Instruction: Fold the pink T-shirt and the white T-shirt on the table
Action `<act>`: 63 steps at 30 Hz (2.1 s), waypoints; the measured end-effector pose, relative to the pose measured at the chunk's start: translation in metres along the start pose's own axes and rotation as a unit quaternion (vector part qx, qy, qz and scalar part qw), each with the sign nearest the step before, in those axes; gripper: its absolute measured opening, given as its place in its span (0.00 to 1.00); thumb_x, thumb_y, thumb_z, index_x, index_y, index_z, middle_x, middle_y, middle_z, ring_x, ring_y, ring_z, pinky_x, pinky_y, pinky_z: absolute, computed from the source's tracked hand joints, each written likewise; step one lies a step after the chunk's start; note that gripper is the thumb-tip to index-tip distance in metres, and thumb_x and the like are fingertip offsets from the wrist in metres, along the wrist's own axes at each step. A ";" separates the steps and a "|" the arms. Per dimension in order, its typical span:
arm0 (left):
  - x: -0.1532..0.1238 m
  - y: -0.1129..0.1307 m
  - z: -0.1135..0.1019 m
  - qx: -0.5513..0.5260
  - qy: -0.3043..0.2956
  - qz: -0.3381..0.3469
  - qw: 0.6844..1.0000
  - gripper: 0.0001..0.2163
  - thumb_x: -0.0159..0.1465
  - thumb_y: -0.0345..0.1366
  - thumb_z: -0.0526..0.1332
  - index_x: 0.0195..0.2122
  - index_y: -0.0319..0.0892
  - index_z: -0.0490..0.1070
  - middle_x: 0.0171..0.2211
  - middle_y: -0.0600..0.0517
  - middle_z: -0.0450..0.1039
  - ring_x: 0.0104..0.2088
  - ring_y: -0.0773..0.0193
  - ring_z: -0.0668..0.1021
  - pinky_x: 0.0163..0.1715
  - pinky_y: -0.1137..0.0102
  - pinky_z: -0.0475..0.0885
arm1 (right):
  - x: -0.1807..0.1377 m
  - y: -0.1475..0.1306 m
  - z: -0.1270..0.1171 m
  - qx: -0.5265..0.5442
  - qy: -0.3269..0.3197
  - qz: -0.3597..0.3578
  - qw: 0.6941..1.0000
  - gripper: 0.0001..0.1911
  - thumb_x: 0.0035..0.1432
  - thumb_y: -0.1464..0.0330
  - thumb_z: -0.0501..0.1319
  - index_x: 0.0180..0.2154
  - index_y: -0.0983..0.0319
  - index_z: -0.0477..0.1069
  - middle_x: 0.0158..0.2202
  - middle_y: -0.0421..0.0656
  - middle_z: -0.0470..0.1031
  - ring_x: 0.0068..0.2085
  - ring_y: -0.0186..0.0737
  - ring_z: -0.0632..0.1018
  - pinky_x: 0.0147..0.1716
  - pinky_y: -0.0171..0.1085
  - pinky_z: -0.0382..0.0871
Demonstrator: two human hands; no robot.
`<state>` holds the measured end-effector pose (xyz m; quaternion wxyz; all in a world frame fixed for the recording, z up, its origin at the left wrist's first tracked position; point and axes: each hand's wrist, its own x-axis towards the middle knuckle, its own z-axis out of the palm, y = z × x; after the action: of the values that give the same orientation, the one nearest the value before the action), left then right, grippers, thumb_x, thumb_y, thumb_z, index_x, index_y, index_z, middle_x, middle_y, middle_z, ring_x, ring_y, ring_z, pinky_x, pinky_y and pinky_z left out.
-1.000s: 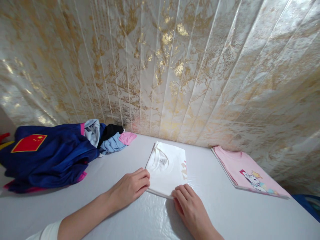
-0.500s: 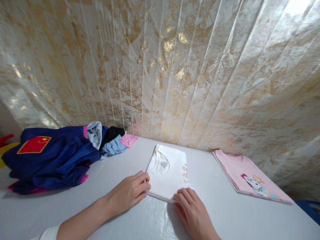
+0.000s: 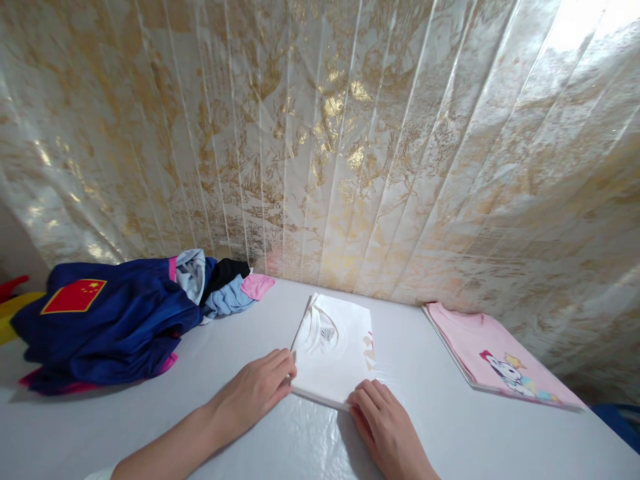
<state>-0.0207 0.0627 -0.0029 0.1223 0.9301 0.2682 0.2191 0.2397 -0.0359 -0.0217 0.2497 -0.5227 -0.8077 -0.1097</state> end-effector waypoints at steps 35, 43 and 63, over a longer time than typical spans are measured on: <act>0.005 0.008 0.006 0.098 0.013 0.023 0.995 0.08 0.64 0.23 0.56 0.38 0.44 0.63 0.42 0.52 0.68 0.40 0.63 0.75 0.38 0.71 0.69 | 0.003 -0.001 -0.022 0.080 -0.007 0.008 0.997 0.10 0.61 0.78 0.51 0.33 0.58 0.64 0.34 0.42 0.71 0.35 0.39 0.71 0.32 0.37 0.67; 0.014 0.009 0.010 0.105 0.051 0.006 0.993 0.06 0.67 0.25 0.54 0.39 0.44 0.62 0.40 0.53 0.68 0.37 0.64 0.76 0.33 0.71 0.69 | 0.002 -0.003 -0.020 -0.020 0.033 -0.031 0.999 0.14 0.59 0.78 0.56 0.43 0.56 0.71 0.43 0.42 0.75 0.44 0.44 0.71 0.41 0.42 0.67; 0.002 0.015 0.005 0.112 -0.014 0.010 0.994 0.08 0.63 0.22 0.55 0.36 0.44 0.62 0.44 0.52 0.68 0.41 0.61 0.74 0.40 0.68 0.69 | -0.006 0.007 -0.004 -0.049 0.023 0.019 0.998 0.11 0.60 0.78 0.51 0.32 0.59 0.66 0.35 0.42 0.73 0.35 0.40 0.72 0.32 0.36 0.68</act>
<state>-0.0099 0.0513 -0.0014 0.0187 0.9436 0.2799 0.1759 0.2491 -0.0400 -0.0219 0.2447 -0.5468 -0.7853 -0.1563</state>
